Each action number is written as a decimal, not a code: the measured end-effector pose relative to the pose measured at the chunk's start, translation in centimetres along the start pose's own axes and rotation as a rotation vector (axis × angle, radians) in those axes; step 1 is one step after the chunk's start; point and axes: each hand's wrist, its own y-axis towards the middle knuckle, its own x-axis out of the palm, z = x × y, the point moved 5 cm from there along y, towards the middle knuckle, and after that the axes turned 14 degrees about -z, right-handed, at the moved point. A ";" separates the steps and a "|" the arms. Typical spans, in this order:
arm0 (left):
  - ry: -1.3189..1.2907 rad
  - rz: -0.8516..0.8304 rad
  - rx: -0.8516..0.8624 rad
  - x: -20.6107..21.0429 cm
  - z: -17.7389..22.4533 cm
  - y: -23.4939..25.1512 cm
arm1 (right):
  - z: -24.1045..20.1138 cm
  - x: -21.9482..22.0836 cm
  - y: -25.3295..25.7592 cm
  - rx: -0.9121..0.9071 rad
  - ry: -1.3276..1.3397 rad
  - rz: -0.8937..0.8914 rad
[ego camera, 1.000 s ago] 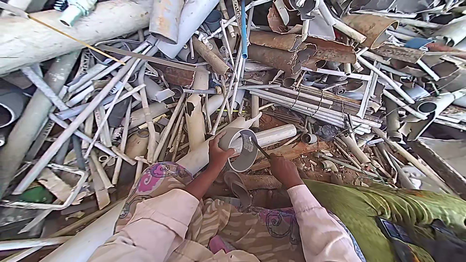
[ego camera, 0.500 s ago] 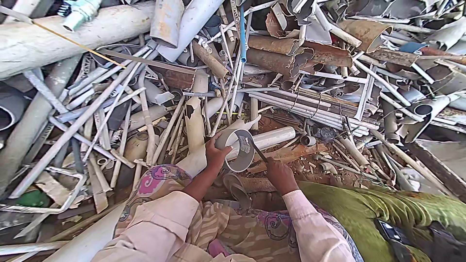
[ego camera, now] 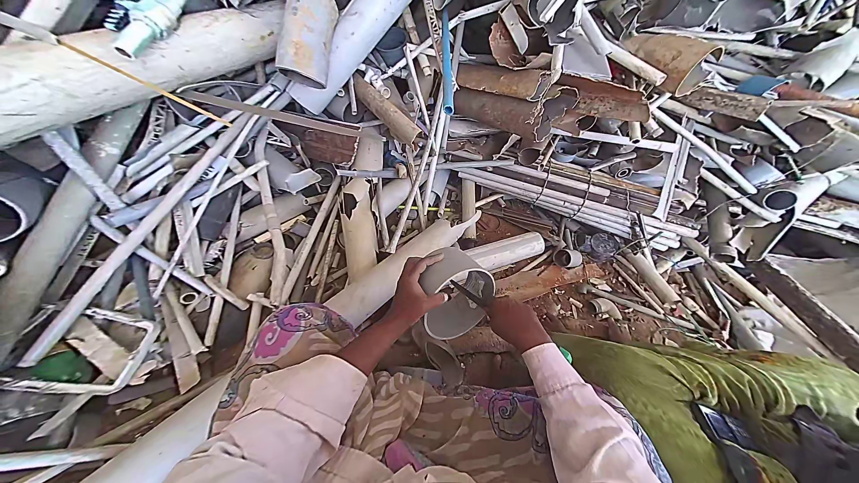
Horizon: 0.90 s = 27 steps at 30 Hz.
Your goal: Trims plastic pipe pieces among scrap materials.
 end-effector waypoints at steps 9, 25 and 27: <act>-0.063 0.298 -0.342 -2.9 -2.0 0.7 | 0.1 0.6 -1.5 -0.084 0.020 -0.071; 0.129 0.264 -0.184 -1.2 -1.0 0.0 | 0.3 0.4 -1.9 0.169 0.076 0.021; 0.167 0.256 -0.151 -0.6 -0.7 -0.3 | 0.1 0.6 -1.7 0.169 0.074 0.010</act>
